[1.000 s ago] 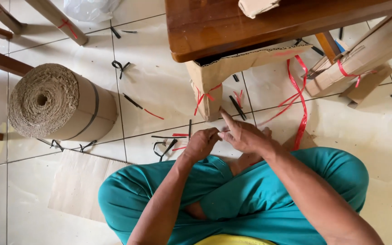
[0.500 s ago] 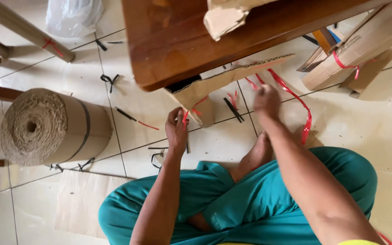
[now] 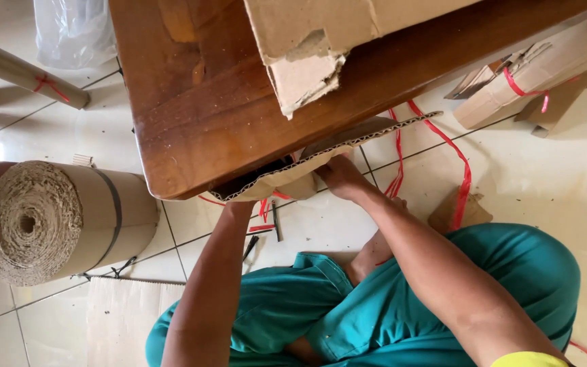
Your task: The person sits on the floor and ties red plastic cord around the legs of a wooden stool that are wrapped in cardboard. They wrap the cord around each leg and tie knots to secure the cardboard in place.
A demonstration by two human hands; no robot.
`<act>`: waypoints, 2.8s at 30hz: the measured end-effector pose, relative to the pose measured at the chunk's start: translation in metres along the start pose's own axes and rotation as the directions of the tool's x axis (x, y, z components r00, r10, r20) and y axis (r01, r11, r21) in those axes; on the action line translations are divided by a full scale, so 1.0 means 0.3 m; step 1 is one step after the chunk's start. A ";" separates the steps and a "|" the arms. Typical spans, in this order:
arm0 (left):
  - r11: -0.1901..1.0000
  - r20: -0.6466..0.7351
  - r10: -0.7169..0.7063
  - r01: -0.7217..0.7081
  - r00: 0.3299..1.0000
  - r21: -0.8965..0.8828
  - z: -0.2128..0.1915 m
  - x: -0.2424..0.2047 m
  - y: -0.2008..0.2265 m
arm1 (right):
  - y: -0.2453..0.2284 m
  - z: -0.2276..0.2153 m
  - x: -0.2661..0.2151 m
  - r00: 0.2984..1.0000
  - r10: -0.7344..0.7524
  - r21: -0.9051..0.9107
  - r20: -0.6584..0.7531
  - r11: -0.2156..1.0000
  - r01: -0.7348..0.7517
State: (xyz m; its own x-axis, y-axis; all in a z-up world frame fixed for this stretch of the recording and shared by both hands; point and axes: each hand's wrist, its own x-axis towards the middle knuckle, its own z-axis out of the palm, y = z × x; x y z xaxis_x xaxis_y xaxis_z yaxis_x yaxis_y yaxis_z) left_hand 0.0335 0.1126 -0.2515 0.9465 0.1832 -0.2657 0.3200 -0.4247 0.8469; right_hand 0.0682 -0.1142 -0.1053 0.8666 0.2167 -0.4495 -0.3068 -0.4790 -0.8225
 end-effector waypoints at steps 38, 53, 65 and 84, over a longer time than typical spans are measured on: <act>0.941 0.162 -0.228 0.174 0.960 0.289 -0.098 -0.367 0.459 | 0.104 0.104 -0.197 0.937 -0.348 -0.516 0.012 0.801 0.304; 0.928 0.000 -0.049 0.046 0.999 0.370 0.013 -0.361 0.365 | 0.165 0.370 -0.339 0.965 -0.219 -0.408 -0.146 0.902 0.143; 0.999 0.144 -0.008 0.003 0.990 0.041 -0.035 -0.458 0.292 | 0.207 0.415 -0.418 0.984 -0.125 -0.484 0.124 0.858 0.170; 0.988 0.071 0.147 -0.150 0.987 0.032 0.148 -0.409 -0.019 | 0.005 0.188 -0.473 0.989 -0.085 -0.187 -0.122 0.980 0.061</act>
State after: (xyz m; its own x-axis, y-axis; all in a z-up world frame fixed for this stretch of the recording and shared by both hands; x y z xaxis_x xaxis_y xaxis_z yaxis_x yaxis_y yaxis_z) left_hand -0.0826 0.0532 -0.2441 0.9839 0.0552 -0.1702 0.1758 -0.4757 0.8619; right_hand -0.0776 -0.0978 -0.0625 0.9312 0.1511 -0.3318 -0.1741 -0.6153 -0.7688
